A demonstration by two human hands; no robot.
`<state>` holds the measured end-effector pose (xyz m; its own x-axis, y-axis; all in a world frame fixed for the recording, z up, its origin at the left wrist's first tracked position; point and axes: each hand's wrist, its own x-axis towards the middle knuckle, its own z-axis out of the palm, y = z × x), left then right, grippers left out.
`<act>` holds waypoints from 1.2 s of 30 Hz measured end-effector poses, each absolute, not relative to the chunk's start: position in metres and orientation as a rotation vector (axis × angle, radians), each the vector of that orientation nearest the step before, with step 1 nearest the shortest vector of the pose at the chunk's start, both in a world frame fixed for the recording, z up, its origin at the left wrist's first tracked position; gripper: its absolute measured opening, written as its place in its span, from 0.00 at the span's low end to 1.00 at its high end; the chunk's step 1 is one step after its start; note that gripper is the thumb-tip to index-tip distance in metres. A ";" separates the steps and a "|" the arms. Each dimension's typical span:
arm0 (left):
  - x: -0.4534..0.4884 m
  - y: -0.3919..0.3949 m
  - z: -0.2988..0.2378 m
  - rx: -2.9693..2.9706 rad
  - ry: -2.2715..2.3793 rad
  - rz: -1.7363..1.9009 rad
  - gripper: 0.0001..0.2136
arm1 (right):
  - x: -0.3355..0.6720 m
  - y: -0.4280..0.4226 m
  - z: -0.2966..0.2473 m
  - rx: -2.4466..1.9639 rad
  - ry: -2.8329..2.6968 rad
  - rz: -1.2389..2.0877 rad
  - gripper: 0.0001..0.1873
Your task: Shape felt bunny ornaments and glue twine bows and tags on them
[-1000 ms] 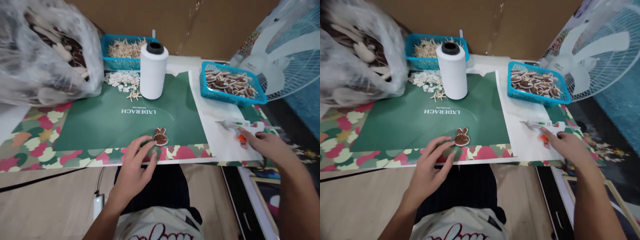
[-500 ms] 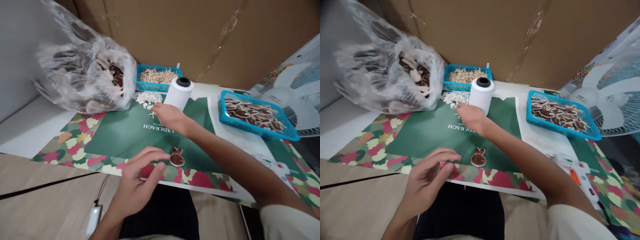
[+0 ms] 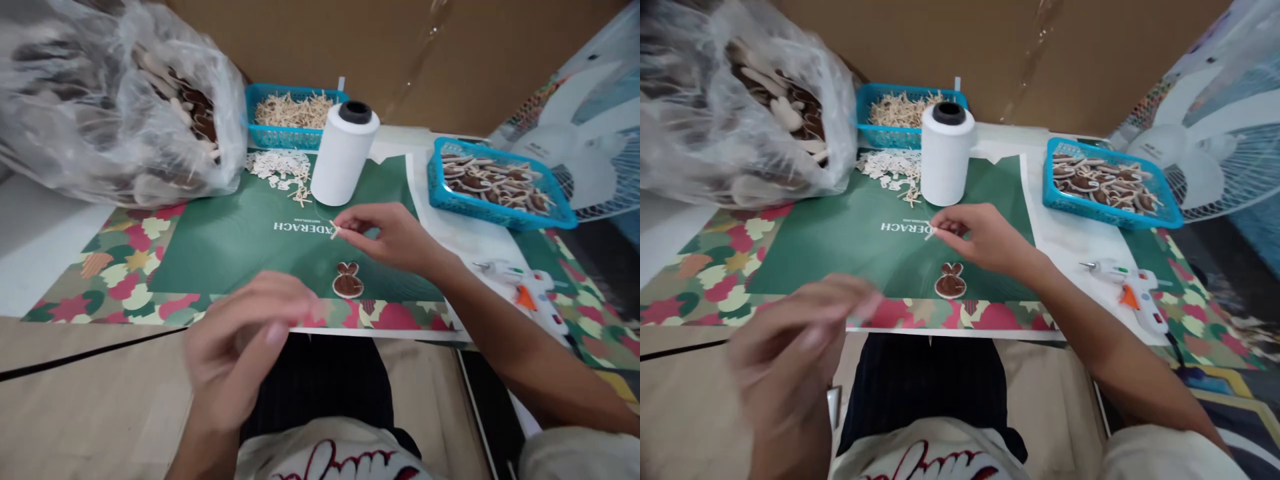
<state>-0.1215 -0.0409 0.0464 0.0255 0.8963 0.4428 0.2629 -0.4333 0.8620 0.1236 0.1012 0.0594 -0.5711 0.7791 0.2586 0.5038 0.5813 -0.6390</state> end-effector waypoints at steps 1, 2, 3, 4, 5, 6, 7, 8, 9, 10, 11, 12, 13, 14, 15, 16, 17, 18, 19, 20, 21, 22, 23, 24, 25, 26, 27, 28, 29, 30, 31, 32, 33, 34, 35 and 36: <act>-0.114 -0.029 0.040 1.707 1.194 1.414 0.08 | 0.138 0.089 0.055 -1.068 -2.222 0.785 0.09; -0.106 -0.019 0.035 1.687 1.233 1.379 0.08 | 0.149 0.078 0.050 -1.113 -2.162 0.865 0.09; -0.097 -0.011 0.030 1.691 1.270 1.341 0.07 | 0.158 0.069 0.045 -1.150 -2.109 0.936 0.10; -0.089 -0.006 0.026 1.705 1.299 1.291 0.07 | 0.165 0.063 0.041 -1.175 -2.056 0.995 0.10; -0.082 -0.003 0.022 1.728 1.323 1.249 0.06 | 0.169 0.059 0.037 -1.189 -2.006 1.049 0.10; -0.075 -0.001 0.020 1.755 1.334 1.219 0.06 | 0.171 0.057 0.035 -1.193 -1.966 1.105 0.10; -0.069 -0.001 0.017 1.783 1.339 1.199 0.06 | 0.171 0.056 0.032 -1.190 -1.936 1.163 0.10; -0.064 -0.001 0.015 1.813 1.342 1.196 0.07 | 0.171 0.057 0.031 -1.184 -1.916 1.217 0.10; -0.060 -0.002 0.014 1.846 1.347 1.201 0.07 | 0.170 0.058 0.029 -1.176 -1.903 1.263 0.10; -0.057 -0.003 0.012 1.884 1.350 1.213 0.07 | 0.168 0.060 0.028 -1.166 -1.893 1.301 0.09; -0.054 -0.005 0.011 1.929 1.354 1.223 0.07 | 0.167 0.061 0.027 -1.154 -1.883 1.331 0.09; -0.051 -0.006 0.009 1.977 1.364 1.234 0.08 | 0.165 0.063 0.026 -1.141 -1.876 1.352 0.08; -0.049 -0.007 0.007 2.027 1.376 1.241 0.09 | 0.164 0.063 0.025 -1.128 -1.874 1.364 0.08; -0.048 -0.007 0.004 2.074 1.387 1.247 0.10 | 0.163 0.064 0.023 -1.117 -1.876 1.370 0.08; -0.047 -0.008 0.002 2.119 1.395 1.246 0.11 | 0.162 0.064 0.022 -1.112 -1.882 1.371 0.07; -0.046 -0.009 0.000 2.156 1.398 1.243 0.12 | 0.161 0.064 0.021 -1.113 -1.889 1.365 0.06; -0.045 -0.009 -0.002 2.180 1.397 1.241 0.12 | 0.160 0.063 0.020 -1.120 -1.894 1.355 0.06; -0.045 -0.010 -0.003 2.192 1.393 1.245 0.13 | 0.160 0.063 0.020 -1.128 -1.897 1.343 0.06; -0.044 -0.010 -0.005 2.195 1.388 1.252 0.13 | 0.159 0.063 0.019 -1.136 -1.898 1.332 0.06; -0.044 -0.010 -0.006 2.192 1.384 1.260 0.13 | 0.159 0.063 0.019 -1.140 -1.901 1.323 0.06; -0.044 -0.009 -0.007 2.187 1.383 1.261 0.12 | 0.159 0.063 0.019 -1.137 -1.904 1.319 0.06; -0.043 -0.009 -0.008 2.188 1.389 1.258 0.12 | 0.159 0.063 0.018 -1.132 -1.906 1.318 0.06; -0.042 -0.008 -0.009 2.196 1.402 1.247 0.12 | 0.159 0.063 0.018 -1.124 -1.905 1.322 0.06; -0.042 -0.008 -0.010 2.211 1.419 1.230 0.12 | 0.160 0.064 0.017 -1.116 -1.902 1.328 0.06; -0.041 -0.007 -0.010 2.230 1.440 1.211 0.12 | 0.160 0.064 0.017 -1.110 -1.897 1.335 0.06; -0.041 -0.007 -0.011 2.249 1.461 1.195 0.12 | 0.161 0.065 0.016 -1.105 -1.894 1.338 0.06; -0.040 -0.006 -0.012 2.262 1.478 1.179 0.12 | 0.161 0.065 0.016 -1.103 -1.896 1.335 0.06; -0.040 -0.006 -0.012 2.271 1.488 1.164 0.12 | 0.162 0.065 0.016 -1.102 -1.905 1.325 0.06; -0.040 -0.006 -0.012 2.272 1.493 1.151 0.12 | 0.162 0.065 0.016 -1.102 -1.921 1.311 0.07; -0.040 -0.006 -0.012 2.268 1.495 1.137 0.12 | 0.163 0.065 0.016 -1.102 -1.940 1.292 0.08; -0.040 -0.006 -0.012 2.261 1.496 1.124 0.12 | 0.163 0.065 0.017 -1.101 -1.960 1.271 0.08; -0.040 -0.006 -0.011 2.256 1.494 1.108 0.13 | 0.164 0.065 0.017 -1.100 -1.979 1.252 0.09; -0.040 -0.006 -0.011 2.251 1.493 1.092 0.13 | 0.164 0.065 0.017 -1.096 -1.996 1.237 0.09; -0.040 -0.006 -0.010 2.248 1.491 1.077 0.13 | 0.165 0.065 0.018 -1.088 -2.013 1.228 0.09; -0.040 -0.005 -0.010 2.245 1.490 1.061 0.13 | 0.165 0.065 0.018 -1.079 -2.029 1.221 0.09; -0.040 -0.005 -0.010 2.244 1.488 1.049 0.13 | 0.166 0.065 0.018 -1.070 -2.047 1.215 0.09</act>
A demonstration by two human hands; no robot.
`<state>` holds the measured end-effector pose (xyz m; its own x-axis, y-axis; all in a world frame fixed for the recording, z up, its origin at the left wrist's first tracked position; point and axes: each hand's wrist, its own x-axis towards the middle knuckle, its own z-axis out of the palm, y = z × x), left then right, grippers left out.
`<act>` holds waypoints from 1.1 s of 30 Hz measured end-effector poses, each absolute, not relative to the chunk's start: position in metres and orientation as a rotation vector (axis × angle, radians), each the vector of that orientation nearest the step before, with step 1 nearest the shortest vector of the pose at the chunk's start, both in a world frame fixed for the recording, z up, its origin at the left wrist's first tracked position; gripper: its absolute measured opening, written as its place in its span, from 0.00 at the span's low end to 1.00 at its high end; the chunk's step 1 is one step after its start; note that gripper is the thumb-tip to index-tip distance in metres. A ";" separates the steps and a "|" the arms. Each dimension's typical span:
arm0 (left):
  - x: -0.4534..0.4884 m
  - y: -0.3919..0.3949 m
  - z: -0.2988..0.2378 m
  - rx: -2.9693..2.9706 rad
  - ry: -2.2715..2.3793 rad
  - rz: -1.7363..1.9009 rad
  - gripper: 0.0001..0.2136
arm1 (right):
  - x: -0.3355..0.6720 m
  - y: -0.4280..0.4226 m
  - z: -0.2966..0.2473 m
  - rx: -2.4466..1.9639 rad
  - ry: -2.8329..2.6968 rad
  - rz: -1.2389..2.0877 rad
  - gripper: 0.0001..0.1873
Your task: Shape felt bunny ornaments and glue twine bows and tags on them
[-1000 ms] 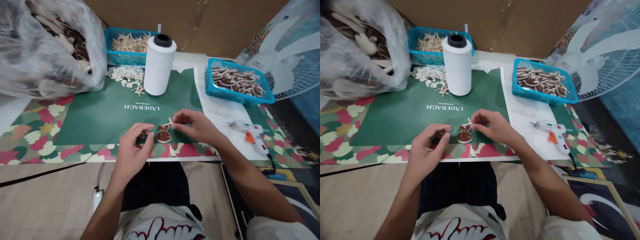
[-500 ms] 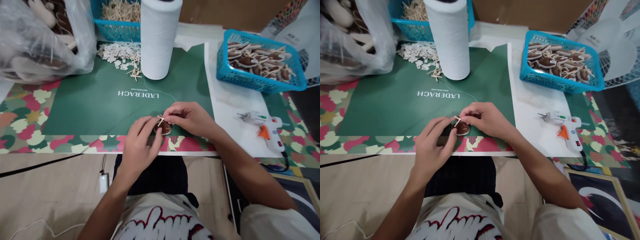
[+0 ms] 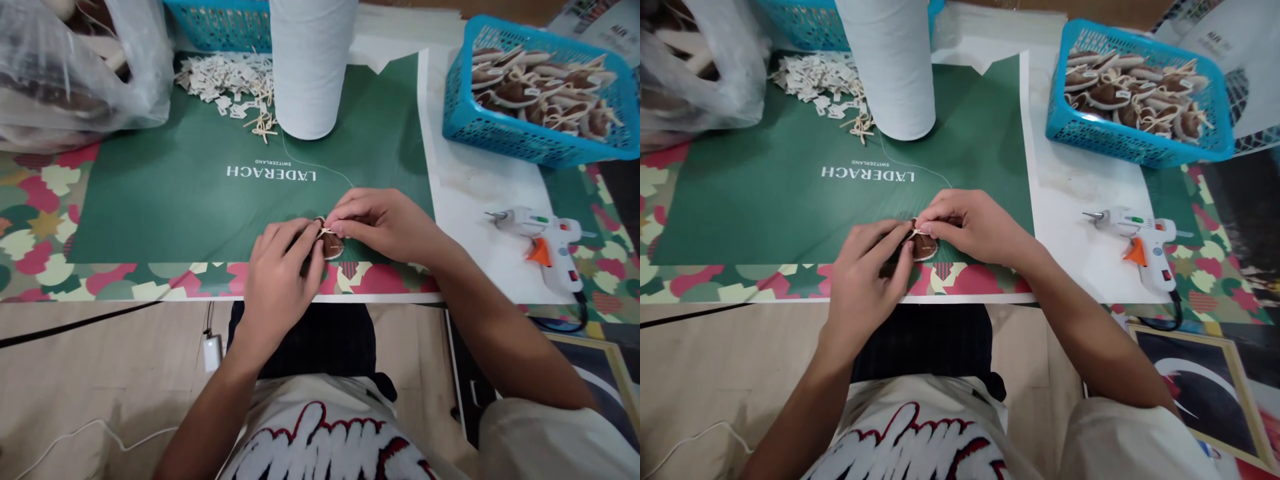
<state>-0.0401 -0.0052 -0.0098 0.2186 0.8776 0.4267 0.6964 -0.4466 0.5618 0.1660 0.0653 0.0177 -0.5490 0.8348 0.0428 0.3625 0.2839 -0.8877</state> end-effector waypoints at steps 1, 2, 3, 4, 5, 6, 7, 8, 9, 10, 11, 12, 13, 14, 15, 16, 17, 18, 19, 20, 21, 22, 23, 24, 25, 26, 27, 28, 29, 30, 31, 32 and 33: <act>-0.040 -0.005 -0.010 2.242 1.485 1.041 0.13 | 0.167 0.066 0.018 -1.060 -2.065 1.205 0.09; -0.041 -0.005 -0.010 2.242 1.481 1.035 0.13 | 0.167 0.066 0.018 -1.053 -2.083 1.192 0.10; -0.041 -0.005 -0.009 2.243 1.475 1.032 0.14 | 0.168 0.066 0.018 -1.047 -2.103 1.176 0.10; -0.042 -0.004 -0.009 2.246 1.470 1.028 0.14 | 0.168 0.066 0.018 -1.044 -2.123 1.158 0.10; -0.042 -0.004 -0.009 2.249 1.466 1.024 0.14 | 0.169 0.066 0.019 -1.043 -2.143 1.139 0.10; -0.042 -0.004 -0.009 2.252 1.462 1.020 0.14 | 0.169 0.066 0.019 -1.042 -2.162 1.118 0.10; -0.042 -0.004 -0.009 2.255 1.460 1.015 0.14 | 0.169 0.066 0.020 -1.041 -2.181 1.096 0.09; -0.042 -0.004 -0.009 2.256 1.458 1.013 0.14 | 0.170 0.066 0.021 -1.039 -2.200 1.071 0.09; -0.041 -0.004 -0.008 2.252 1.458 1.013 0.14 | 0.170 0.065 0.022 -1.036 -2.215 1.041 0.09; -0.040 -0.005 -0.008 2.243 1.459 1.019 0.13 | 0.170 0.064 0.022 -1.035 -2.229 1.011 0.09; -0.039 -0.005 -0.007 2.228 1.465 1.029 0.13 | 0.170 0.064 0.023 -1.032 -2.241 0.981 0.09; -0.038 -0.005 -0.006 2.206 1.478 1.041 0.13 | 0.170 0.063 0.023 -1.029 -2.253 0.956 0.09; -0.037 -0.004 -0.006 2.179 1.494 1.053 0.12 | 0.171 0.063 0.023 -1.028 -2.266 0.937 0.09; -0.035 -0.004 -0.005 2.149 1.510 1.064 0.12 | 0.171 0.063 0.023 -1.026 -2.277 0.923 0.09; -0.034 -0.004 -0.004 2.119 1.524 1.073 0.12 | 0.171 0.063 0.022 -1.020 -2.288 0.918 0.09; -0.033 -0.003 -0.003 2.089 1.535 1.082 0.11 | 0.172 0.063 0.022 -1.015 -2.297 0.915 0.09; -0.032 -0.003 -0.001 2.062 1.541 1.087 0.11 | 0.173 0.064 0.022 -1.008 -2.303 0.912 0.09; -0.032 -0.002 0.000 2.041 1.543 1.094 0.10 | 0.173 0.064 0.021 -1.002 -2.308 0.909 0.09; -0.031 -0.001 0.001 2.024 1.543 1.101 0.10 | 0.174 0.064 0.021 -0.998 -2.312 0.907 0.09; -0.031 -0.001 0.002 2.012 1.545 1.104 0.10 | 0.174 0.064 0.021 -1.000 -2.312 0.911 0.09; -0.031 0.000 0.003 2.004 1.548 1.104 0.09 | 0.174 0.065 0.021 -1.010 -2.305 0.924 0.09; -0.031 0.000 0.004 1.999 1.552 1.101 0.09 | 0.174 0.065 0.021 -1.023 -2.288 0.942 0.08; -0.031 0.001 0.005 1.997 1.558 1.097 0.09 | 0.174 0.065 0.022 -1.039 -2.264 0.962 0.08; -0.031 0.001 0.005 1.998 1.565 1.091 0.09 | 0.174 0.064 0.022 -1.058 -2.242 0.976 0.07; -0.030 0.001 0.005 2.001 1.569 1.086 0.09 | 0.174 0.064 0.023 -1.076 -2.226 0.980 0.07; -0.030 0.001 0.005 2.006 1.569 1.084 0.09 | 0.174 0.064 0.024 -1.091 -2.222 0.970 0.07; -0.030 0.001 0.005 2.012 1.568 1.086 0.09 | 0.174 0.064 0.025 -1.100 -2.228 0.949 0.07; -0.030 0.002 0.005 2.017 1.565 1.085 0.09 | 0.174 0.064 0.027 -1.105 -2.238 0.921 0.07; -0.030 0.002 0.005 2.019 1.563 1.084 0.08 | 0.174 0.063 0.028 -1.103 -2.248 0.892 0.07; -0.030 0.002 0.005 2.019 1.562 1.081 0.08 | 0.175 0.063 0.029 -1.092 -2.254 0.864 0.08; -0.031 0.002 0.005 2.019 1.562 1.077 0.08 | 0.175 0.062 0.030 -1.074 -2.258 0.837 0.09; -0.031 0.002 0.005 2.020 1.561 1.072 0.08 | 0.176 0.062 0.031 -1.045 -2.270 0.816 0.10; -0.031 0.002 0.005 2.021 1.559 1.067 0.08 | 0.176 0.062 0.031 -1.008 -2.294 0.800 0.11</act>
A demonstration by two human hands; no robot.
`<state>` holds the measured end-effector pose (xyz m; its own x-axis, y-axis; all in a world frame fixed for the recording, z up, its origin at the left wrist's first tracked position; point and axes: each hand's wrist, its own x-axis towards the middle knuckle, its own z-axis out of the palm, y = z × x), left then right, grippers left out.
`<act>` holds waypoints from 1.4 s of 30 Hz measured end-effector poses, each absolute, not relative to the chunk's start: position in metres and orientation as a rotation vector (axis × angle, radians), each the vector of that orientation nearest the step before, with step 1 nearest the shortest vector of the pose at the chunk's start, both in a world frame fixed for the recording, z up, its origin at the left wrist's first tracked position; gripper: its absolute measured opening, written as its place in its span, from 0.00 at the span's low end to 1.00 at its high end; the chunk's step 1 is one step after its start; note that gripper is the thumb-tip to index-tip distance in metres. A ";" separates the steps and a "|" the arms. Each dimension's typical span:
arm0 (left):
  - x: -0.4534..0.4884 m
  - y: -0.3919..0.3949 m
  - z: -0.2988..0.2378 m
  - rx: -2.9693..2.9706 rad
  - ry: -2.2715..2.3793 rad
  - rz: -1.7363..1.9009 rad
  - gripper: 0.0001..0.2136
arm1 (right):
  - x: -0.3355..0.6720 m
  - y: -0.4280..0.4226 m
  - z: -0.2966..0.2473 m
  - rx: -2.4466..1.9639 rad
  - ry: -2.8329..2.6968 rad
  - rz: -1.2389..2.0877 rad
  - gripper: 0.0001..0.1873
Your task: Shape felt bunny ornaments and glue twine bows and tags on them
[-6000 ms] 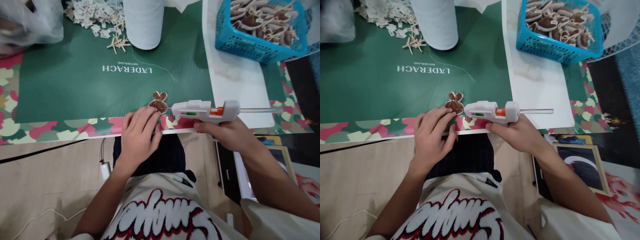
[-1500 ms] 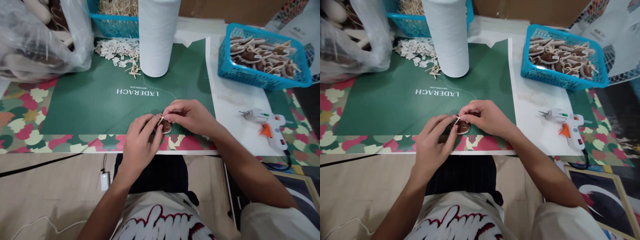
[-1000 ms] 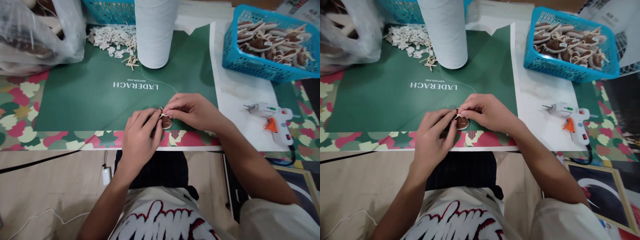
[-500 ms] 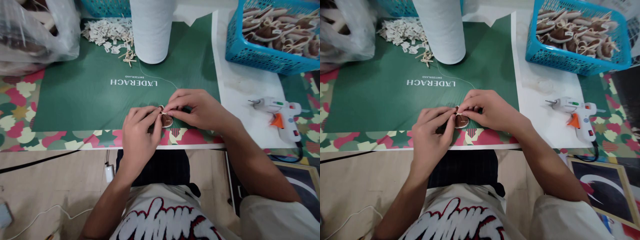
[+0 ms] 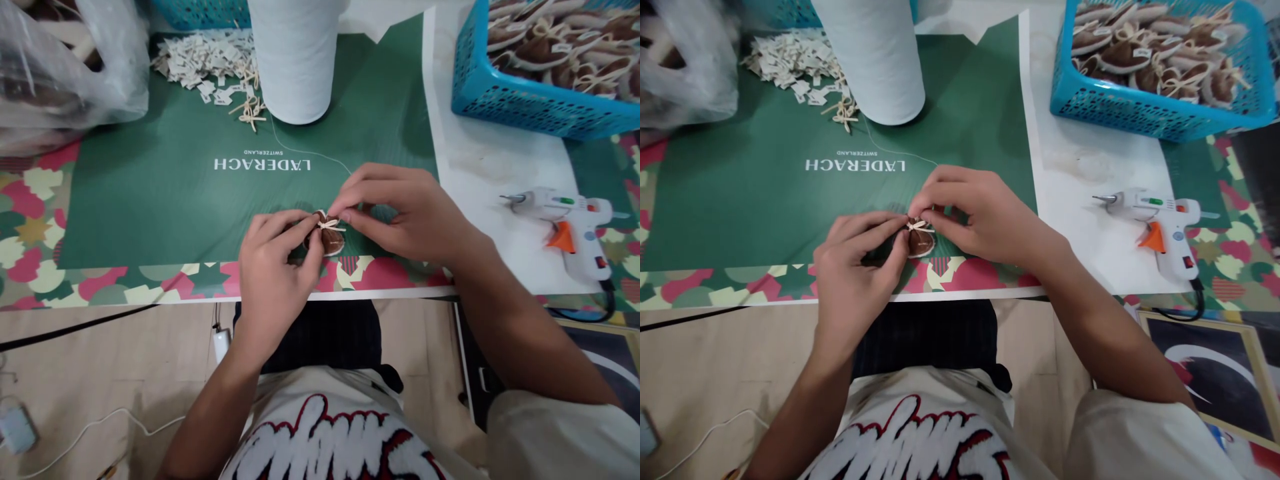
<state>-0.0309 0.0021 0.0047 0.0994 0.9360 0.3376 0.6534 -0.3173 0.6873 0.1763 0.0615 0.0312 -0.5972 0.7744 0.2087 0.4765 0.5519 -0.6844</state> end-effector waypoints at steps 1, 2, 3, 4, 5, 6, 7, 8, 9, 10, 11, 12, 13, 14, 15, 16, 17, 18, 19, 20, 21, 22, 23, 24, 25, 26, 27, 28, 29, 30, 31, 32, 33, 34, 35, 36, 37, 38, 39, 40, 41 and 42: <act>-0.031 0.002 0.005 2.021 1.558 1.066 0.08 | 0.177 0.061 0.031 -0.959 -2.323 0.785 0.12; -0.031 0.002 0.005 2.019 1.559 1.067 0.08 | 0.177 0.062 0.029 -0.909 -2.353 0.775 0.13; -0.032 0.002 0.005 2.017 1.561 1.066 0.09 | 0.178 0.062 0.027 -0.867 -2.379 0.768 0.14; -0.032 0.002 0.005 2.016 1.561 1.065 0.09 | 0.178 0.062 0.025 -0.840 -2.400 0.765 0.14; -0.033 0.003 0.005 2.015 1.559 1.066 0.09 | 0.179 0.063 0.023 -0.827 -2.409 0.760 0.14; -0.033 0.003 0.006 2.014 1.553 1.064 0.09 | 0.179 0.064 0.020 -0.823 -2.410 0.751 0.13; -0.033 0.003 0.006 2.014 1.545 1.061 0.09 | 0.179 0.064 0.018 -0.827 -2.411 0.744 0.13; -0.034 0.004 0.006 2.015 1.536 1.057 0.09 | 0.179 0.065 0.017 -0.838 -2.414 0.738 0.12; -0.034 0.005 0.007 2.017 1.528 1.053 0.09 | 0.179 0.065 0.016 -0.852 -2.418 0.735 0.12; -0.035 0.005 0.007 2.020 1.523 1.047 0.10 | 0.179 0.065 0.016 -0.872 -2.422 0.738 0.12; -0.035 0.006 0.007 2.025 1.519 1.039 0.10 | 0.179 0.066 0.016 -0.895 -2.426 0.748 0.12; -0.035 0.007 0.007 2.032 1.516 1.030 0.10 | 0.179 0.066 0.016 -0.915 -2.431 0.762 0.12; -0.035 0.007 0.007 2.038 1.517 1.022 0.10 | 0.179 0.066 0.016 -0.925 -2.431 0.773 0.12; -0.035 0.008 0.007 2.043 1.519 1.014 0.10 | 0.179 0.066 0.016 -0.922 -2.429 0.778 0.12; -0.035 0.009 0.007 2.046 1.519 1.010 0.10 | 0.179 0.066 0.016 -0.914 -2.426 0.776 0.12; -0.035 0.010 0.007 2.046 1.518 1.010 0.10 | 0.179 0.066 0.016 -0.904 -2.427 0.768 0.13; -0.035 0.010 0.007 2.046 1.515 1.012 0.10 | 0.179 0.066 0.015 -0.888 -2.429 0.754 0.13; -0.035 0.011 0.006 2.047 1.509 1.015 0.10 | 0.179 0.066 0.014 -0.866 -2.431 0.739 0.13; -0.035 0.011 0.006 2.048 1.501 1.020 0.10 | 0.179 0.066 0.013 -0.843 -2.430 0.731 0.13; -0.035 0.011 0.006 2.048 1.495 1.024 0.10 | 0.180 0.066 0.013 -0.822 -2.420 0.729 0.12; -0.035 0.011 0.005 2.048 1.493 1.028 0.10 | 0.180 0.066 0.012 -0.808 -2.403 0.733 0.12; -0.035 0.011 0.005 2.048 1.493 1.031 0.09 | 0.180 0.066 0.012 -0.807 -2.385 0.741 0.12; -0.035 0.011 0.004 2.047 1.494 1.038 0.09 | 0.180 0.066 0.012 -0.817 -2.370 0.748 0.11; -0.034 0.011 0.004 2.047 1.496 1.044 0.09 | 0.180 0.066 0.012 -0.829 -2.364 0.752 0.11; -0.034 0.011 0.004 2.048 1.498 1.048 0.09 | 0.181 0.066 0.012 -0.833 -2.367 0.747 0.12; -0.034 0.011 0.004 2.050 1.498 1.052 0.08 | 0.181 0.066 0.012 -0.826 -2.381 0.738 0.12; -0.034 0.012 0.003 2.051 1.497 1.057 0.08 | 0.181 0.066 0.011 -0.815 -2.400 0.724 0.12; -0.034 0.012 0.003 2.053 1.494 1.061 0.08 | 0.182 0.067 0.011 -0.804 -2.420 0.705 0.13; -0.034 0.012 0.003 2.056 1.491 1.065 0.08 | 0.182 0.067 0.010 -0.790 -2.436 0.682 0.13; -0.034 0.012 0.003 2.058 1.489 1.068 0.08 | 0.182 0.067 0.009 -0.776 -2.447 0.656 0.14; -0.034 0.013 0.002 2.061 1.487 1.074 0.08 | 0.183 0.067 0.008 -0.762 -2.450 0.636 0.14; -0.034 0.013 0.002 2.062 1.486 1.078 0.08 | 0.183 0.067 0.007 -0.747 -2.442 0.621 0.13; -0.034 0.013 0.002 2.063 1.487 1.083 0.08 | 0.183 0.068 0.005 -0.732 -2.425 0.614 0.12; -0.034 0.013 0.001 2.063 1.488 1.088 0.08 | 0.183 0.068 0.004 -0.716 -2.405 0.611 0.12; -0.034 0.013 0.001 2.064 1.489 1.095 0.08 | 0.183 0.068 0.003 -0.707 -2.387 0.610 0.11; -0.034 0.012 0.000 2.068 1.491 1.103 0.08 | 0.183 0.068 0.002 -0.704 -2.380 0.610 0.11; -0.034 0.012 0.000 2.074 1.490 1.112 0.08 | 0.183 0.068 0.002 -0.703 -2.382 0.609 0.12; -0.034 0.012 -0.001 2.080 1.491 1.121 0.08 | 0.183 0.068 0.002 -0.703 -2.390 0.610 0.12; -0.034 0.012 -0.001 2.084 1.490 1.130 0.08 | 0.183 0.068 0.002 -0.706 -2.395 0.618 0.13; -0.034 0.012 -0.002 2.086 1.488 1.136 0.08 | 0.183 0.068 0.003 -0.717 -2.388 0.632 0.13; -0.034 0.012 -0.002 2.084 1.485 1.141 0.08 | 0.183 0.068 0.005 -0.738 -2.367 0.648 0.13; -0.034 0.012 -0.003 2.080 1.480 1.143 0.08 | 0.183 0.067 0.007 -0.769 -2.330 0.662 0.13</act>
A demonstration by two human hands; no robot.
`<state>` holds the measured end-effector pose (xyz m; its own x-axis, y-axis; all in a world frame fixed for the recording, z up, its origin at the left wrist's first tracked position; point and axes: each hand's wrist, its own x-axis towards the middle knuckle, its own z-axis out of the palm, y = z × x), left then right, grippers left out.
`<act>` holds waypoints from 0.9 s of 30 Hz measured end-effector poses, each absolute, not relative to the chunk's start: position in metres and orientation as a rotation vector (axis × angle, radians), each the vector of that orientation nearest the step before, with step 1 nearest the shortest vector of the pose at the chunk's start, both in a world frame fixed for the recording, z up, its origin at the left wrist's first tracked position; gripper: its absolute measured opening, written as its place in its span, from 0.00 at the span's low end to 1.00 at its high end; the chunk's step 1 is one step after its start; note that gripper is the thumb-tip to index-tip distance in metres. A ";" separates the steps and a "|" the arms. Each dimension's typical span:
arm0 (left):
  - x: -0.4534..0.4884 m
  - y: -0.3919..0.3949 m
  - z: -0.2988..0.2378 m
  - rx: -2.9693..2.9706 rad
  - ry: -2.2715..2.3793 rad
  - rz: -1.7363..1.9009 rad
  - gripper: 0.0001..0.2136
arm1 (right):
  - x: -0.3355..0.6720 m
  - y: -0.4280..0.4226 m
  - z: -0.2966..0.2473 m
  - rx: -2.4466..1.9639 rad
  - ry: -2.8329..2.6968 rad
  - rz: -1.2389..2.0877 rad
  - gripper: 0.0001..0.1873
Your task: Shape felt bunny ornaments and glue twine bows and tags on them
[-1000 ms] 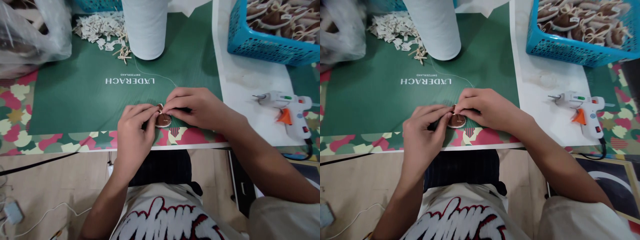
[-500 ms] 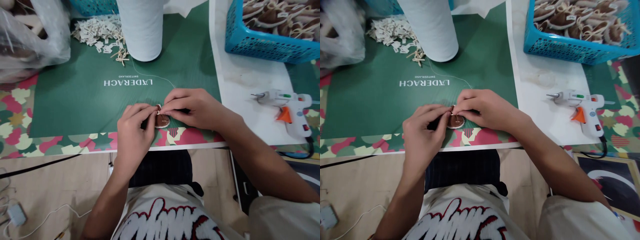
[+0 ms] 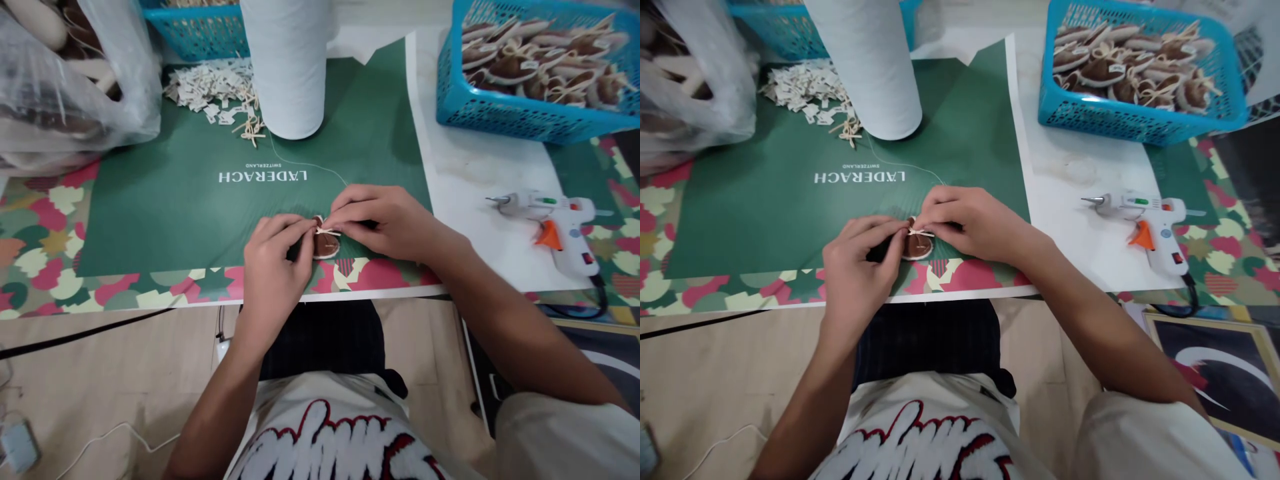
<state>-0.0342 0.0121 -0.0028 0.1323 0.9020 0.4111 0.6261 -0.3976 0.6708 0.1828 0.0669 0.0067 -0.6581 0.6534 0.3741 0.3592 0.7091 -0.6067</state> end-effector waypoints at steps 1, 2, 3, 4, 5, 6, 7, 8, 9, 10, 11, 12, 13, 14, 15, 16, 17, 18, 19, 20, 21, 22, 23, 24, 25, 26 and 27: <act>-0.035 0.012 -0.003 2.075 1.476 1.143 0.08 | 0.183 0.066 0.009 -0.808 -2.288 0.670 0.13; -0.035 0.012 -0.003 2.069 1.472 1.145 0.08 | 0.183 0.065 0.011 -0.850 -2.250 0.673 0.13; -0.036 0.012 -0.003 2.060 1.467 1.149 0.08 | 0.183 0.064 0.014 -0.891 -2.223 0.669 0.13; -0.037 0.012 -0.002 2.046 1.459 1.153 0.08 | 0.183 0.063 0.017 -0.922 -2.209 0.661 0.13; -0.038 0.012 -0.002 2.024 1.448 1.156 0.07 | 0.183 0.062 0.019 -0.940 -2.208 0.652 0.13; -0.040 0.012 -0.001 1.988 1.437 1.161 0.08 | 0.183 0.061 0.021 -0.943 -2.215 0.644 0.13; -0.042 0.011 0.000 1.943 1.426 1.166 0.08 | 0.183 0.060 0.024 -0.934 -2.229 0.635 0.13; -0.044 0.011 0.001 1.890 1.415 1.170 0.08 | 0.183 0.059 0.026 -0.918 -2.247 0.626 0.14; -0.047 0.011 0.001 1.837 1.403 1.174 0.09 | 0.184 0.059 0.028 -0.903 -2.262 0.613 0.14; -0.050 0.010 0.001 1.792 1.387 1.178 0.10 | 0.184 0.060 0.031 -0.893 -2.274 0.596 0.14; -0.053 0.010 0.002 1.760 1.368 1.184 0.10 | 0.184 0.060 0.034 -0.891 -2.278 0.573 0.14; -0.056 0.009 0.001 1.745 1.346 1.188 0.10 | 0.184 0.062 0.037 -0.896 -2.274 0.543 0.14; -0.058 0.008 0.001 1.744 1.322 1.191 0.10 | 0.183 0.063 0.042 -0.905 -2.264 0.513 0.13; -0.060 0.007 0.001 1.754 1.300 1.195 0.10 | 0.182 0.065 0.047 -0.911 -2.256 0.488 0.13; -0.061 0.006 0.001 1.776 1.281 1.197 0.09 | 0.180 0.068 0.052 -0.909 -2.254 0.473 0.12; -0.062 0.005 0.001 1.806 1.264 1.196 0.09 | 0.177 0.071 0.058 -0.901 -2.262 0.467 0.12; -0.062 0.004 0.001 1.842 1.249 1.191 0.10 | 0.173 0.074 0.063 -0.888 -2.275 0.466 0.11; -0.062 0.003 0.001 1.885 1.234 1.183 0.10 | 0.168 0.079 0.067 -0.877 -2.293 0.469 0.11; -0.062 0.002 0.001 1.929 1.221 1.171 0.11 | 0.162 0.084 0.071 -0.871 -2.306 0.471 0.11; -0.061 0.001 0.001 1.970 1.213 1.158 0.11 | 0.154 0.091 0.073 -0.875 -2.315 0.464 0.11; -0.060 0.000 0.001 2.004 1.210 1.145 0.11 | 0.145 0.098 0.073 -0.886 -2.327 0.451 0.11; -0.060 0.000 0.001 2.031 1.211 1.133 0.11 | 0.135 0.107 0.073 -0.899 -2.351 0.434 0.11; -0.060 -0.001 0.000 2.048 1.215 1.125 0.11 | 0.123 0.117 0.072 -0.914 -2.394 0.412 0.12; -0.060 -0.002 -0.001 2.056 1.220 1.122 0.12 | 0.110 0.127 0.071 -0.935 -2.459 0.382 0.12; -0.059 -0.003 -0.002 2.057 1.228 1.124 0.12 | 0.097 0.137 0.070 -0.976 -2.537 0.341 0.14; -0.059 -0.003 -0.004 2.055 1.235 1.128 0.12 | 0.082 0.148 0.070 -1.046 -2.617 0.288 0.15; -0.059 -0.004 -0.005 2.050 1.241 1.127 0.12 | 0.068 0.158 0.070 -1.136 -2.681 0.225 0.17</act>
<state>-0.0594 -0.0041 -0.0055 0.2462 0.8838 0.3979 0.4808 -0.4678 0.7416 0.0677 0.1577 0.0704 -0.6769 0.7222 0.1423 0.6884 0.6895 -0.2250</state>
